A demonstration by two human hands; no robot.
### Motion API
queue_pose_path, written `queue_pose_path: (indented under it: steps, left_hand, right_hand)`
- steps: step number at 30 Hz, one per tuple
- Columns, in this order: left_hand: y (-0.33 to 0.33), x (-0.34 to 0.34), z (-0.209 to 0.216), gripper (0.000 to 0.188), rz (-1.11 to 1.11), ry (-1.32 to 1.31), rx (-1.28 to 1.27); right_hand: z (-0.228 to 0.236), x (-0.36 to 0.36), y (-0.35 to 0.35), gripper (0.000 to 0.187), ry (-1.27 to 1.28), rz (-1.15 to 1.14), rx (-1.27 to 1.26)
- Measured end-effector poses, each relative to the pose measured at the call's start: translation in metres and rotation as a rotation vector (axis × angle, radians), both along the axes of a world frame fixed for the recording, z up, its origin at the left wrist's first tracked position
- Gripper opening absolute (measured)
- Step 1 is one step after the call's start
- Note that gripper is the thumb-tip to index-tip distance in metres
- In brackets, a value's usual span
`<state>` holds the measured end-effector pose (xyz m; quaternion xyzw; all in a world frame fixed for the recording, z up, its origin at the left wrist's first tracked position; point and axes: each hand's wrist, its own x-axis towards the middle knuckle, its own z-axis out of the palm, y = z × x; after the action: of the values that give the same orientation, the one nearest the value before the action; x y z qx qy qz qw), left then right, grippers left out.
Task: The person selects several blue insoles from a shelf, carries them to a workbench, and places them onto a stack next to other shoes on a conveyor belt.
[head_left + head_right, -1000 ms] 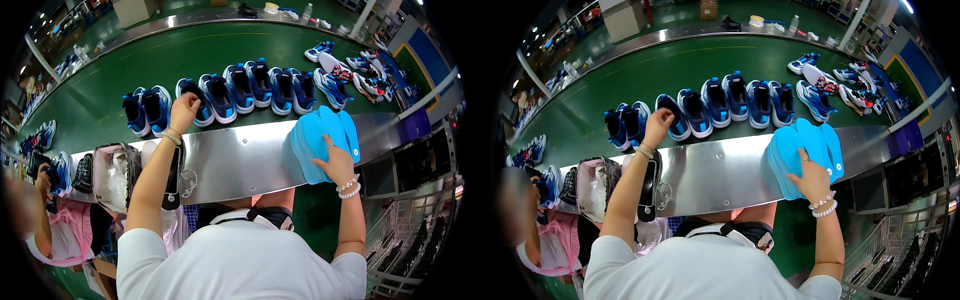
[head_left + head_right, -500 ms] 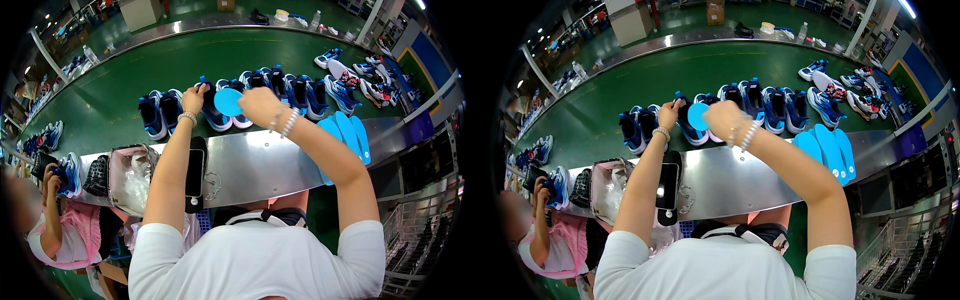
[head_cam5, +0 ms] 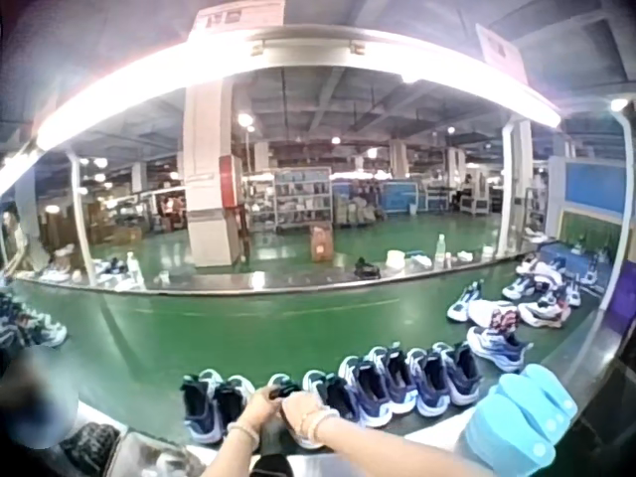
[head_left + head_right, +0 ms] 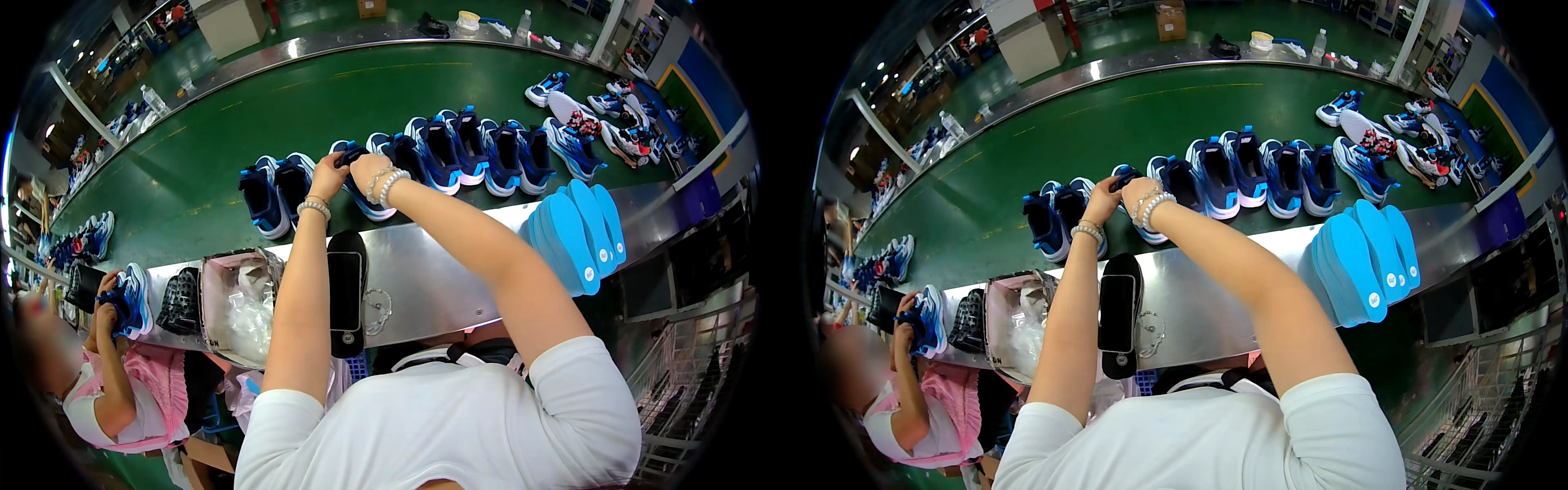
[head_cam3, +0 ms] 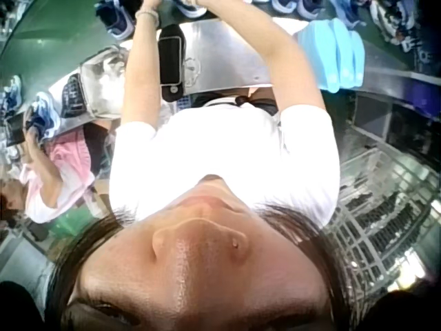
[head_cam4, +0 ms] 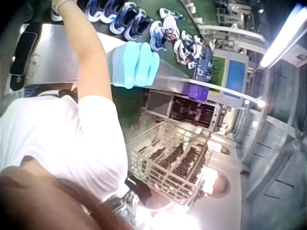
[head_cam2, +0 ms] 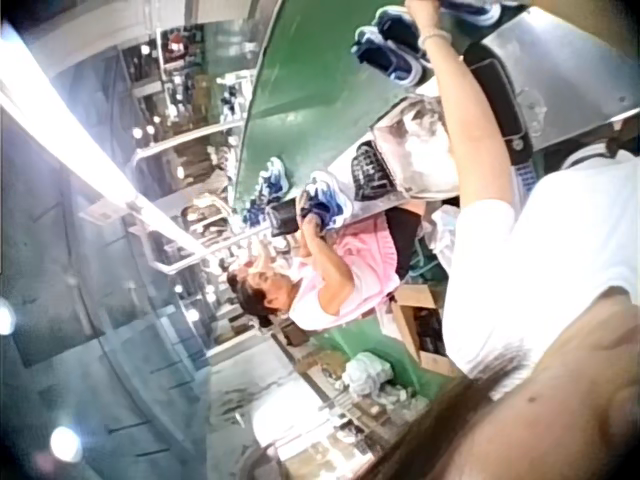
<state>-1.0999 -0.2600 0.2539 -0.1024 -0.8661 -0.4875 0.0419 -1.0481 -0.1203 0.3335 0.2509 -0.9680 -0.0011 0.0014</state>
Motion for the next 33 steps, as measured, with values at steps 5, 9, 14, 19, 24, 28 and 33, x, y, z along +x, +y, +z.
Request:
queue_pose_path:
  steps: [5,9,14,19,24,28,33]
  left_hand:
    - [-0.013,0.005,-0.012,0.032,0.014,-0.029,0.144]
    - [0.002,0.009,-0.008,0.034,0.033,-0.019,0.132]
    - [0.006,0.022,0.004,0.035,0.094,0.036,0.079]
    - [0.011,0.016,0.013,0.034,0.083,-0.023,0.083]
    - [0.006,0.042,0.015,0.035,0.42,0.141,-0.141]
    - [0.052,0.064,0.047,0.019,0.317,0.412,-0.256]
    - [0.058,0.001,0.024,0.02,-0.025,-0.264,-1.066]
  right_hand:
    - [-0.038,-0.023,-0.029,0.022,-0.184,-0.263,-0.337]
    - [-0.056,-0.043,-0.024,0.027,-0.271,-0.293,-0.332]
    - [-0.058,-0.045,-0.032,0.03,-0.296,-0.269,-0.318]
    - [-0.041,-0.043,-0.022,0.028,-0.356,-0.258,-0.324]
    - [-0.028,0.023,0.013,0.026,-0.07,-0.087,-0.62]
    - [-0.041,0.073,0.054,0.029,0.202,0.026,-0.877]
    - [-0.03,0.081,0.036,0.02,0.068,-0.043,-0.902]
